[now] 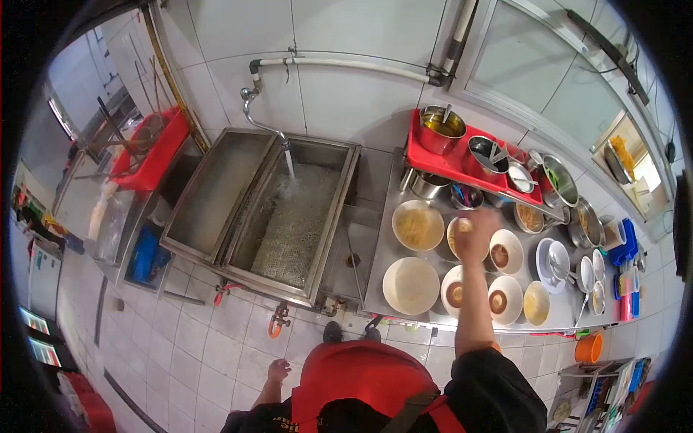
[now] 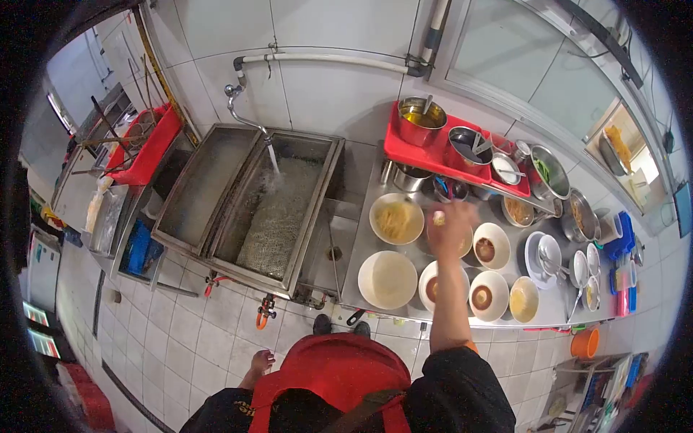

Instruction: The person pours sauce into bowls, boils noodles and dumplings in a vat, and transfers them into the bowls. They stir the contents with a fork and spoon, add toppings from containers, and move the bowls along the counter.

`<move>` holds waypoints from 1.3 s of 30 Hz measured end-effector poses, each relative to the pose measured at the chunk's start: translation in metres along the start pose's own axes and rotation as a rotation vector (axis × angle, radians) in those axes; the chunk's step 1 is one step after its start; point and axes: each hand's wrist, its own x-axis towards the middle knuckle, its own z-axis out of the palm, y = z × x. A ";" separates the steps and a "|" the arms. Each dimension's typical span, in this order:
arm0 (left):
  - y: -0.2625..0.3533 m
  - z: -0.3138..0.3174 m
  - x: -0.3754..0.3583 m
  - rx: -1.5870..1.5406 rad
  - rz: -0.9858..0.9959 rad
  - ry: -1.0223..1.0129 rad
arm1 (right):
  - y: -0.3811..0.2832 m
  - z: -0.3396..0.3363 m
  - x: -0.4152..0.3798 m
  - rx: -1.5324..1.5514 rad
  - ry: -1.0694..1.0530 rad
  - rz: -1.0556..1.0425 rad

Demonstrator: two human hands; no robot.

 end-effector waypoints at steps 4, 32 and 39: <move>0.013 -0.002 0.015 0.706 0.449 -0.195 | 0.064 0.088 -0.076 0.516 -0.346 0.978; 0.028 0.013 0.022 0.229 0.096 -0.127 | 0.145 -0.057 -0.086 0.489 -0.140 1.304; 0.050 0.023 0.031 0.022 -0.117 -0.067 | 0.119 -0.034 -0.076 -0.448 -0.385 0.197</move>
